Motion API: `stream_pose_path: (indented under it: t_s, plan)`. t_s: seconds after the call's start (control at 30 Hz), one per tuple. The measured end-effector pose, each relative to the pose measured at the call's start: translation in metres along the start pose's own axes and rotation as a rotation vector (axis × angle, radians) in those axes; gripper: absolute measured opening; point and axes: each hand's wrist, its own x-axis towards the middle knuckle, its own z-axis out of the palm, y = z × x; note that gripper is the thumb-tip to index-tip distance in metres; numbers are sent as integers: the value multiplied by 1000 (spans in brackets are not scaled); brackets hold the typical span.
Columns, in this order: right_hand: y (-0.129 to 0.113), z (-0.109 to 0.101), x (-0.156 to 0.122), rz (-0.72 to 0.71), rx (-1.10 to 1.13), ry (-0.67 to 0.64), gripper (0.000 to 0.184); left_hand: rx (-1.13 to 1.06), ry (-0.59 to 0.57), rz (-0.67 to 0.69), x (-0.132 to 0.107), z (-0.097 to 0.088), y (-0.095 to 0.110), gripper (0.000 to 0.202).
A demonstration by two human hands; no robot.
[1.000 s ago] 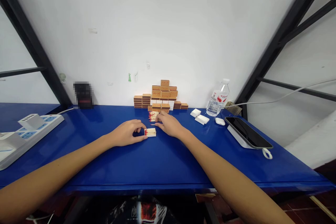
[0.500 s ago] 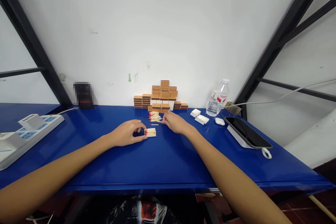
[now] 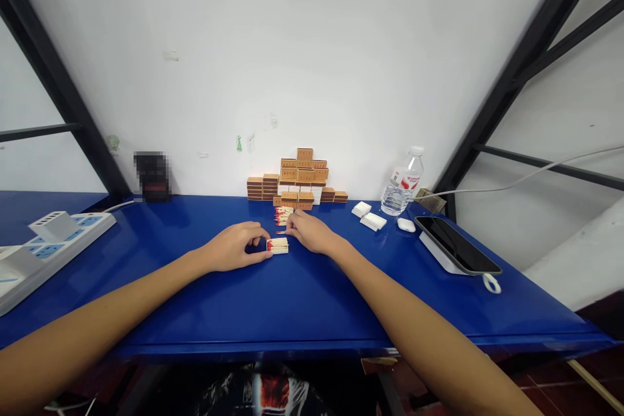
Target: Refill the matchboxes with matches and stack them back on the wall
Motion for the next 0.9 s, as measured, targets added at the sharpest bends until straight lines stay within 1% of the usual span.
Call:
stream_pose_path:
  t_s: [0.1,0.17,0.3,0.37,0.47,0.53,0.67,0.77,0.9]
  plan:
    - [0,-2,1,28,-30,-23,9,0,-1,0,0,-1,1,32]
    - [-2,-7,-2,25,-24,-9,11,1,-2,-3,0,-2,2,32]
    - [-14,-17,-10,-45,95,47,11,2,-4,-9,0,-1,3,32]
    - [-23,-19,-13,-76,131,27,11,6,5,2,0,-1,2,33]
    - [-35,-18,-16,-100,107,-32,9,9,13,20,0,-1,2,34]
    - [-39,-17,-16,-111,87,-39,8,5,9,25,0,-1,2,34]
    - [-40,-21,-17,-102,67,-18,5,8,1,19,0,-2,3,34]
    - [-38,-23,-17,-87,57,-47,6,1,7,16,0,-2,3,34]
    - [-36,-23,-16,-77,74,-93,12,-3,8,17,0,-1,2,35]
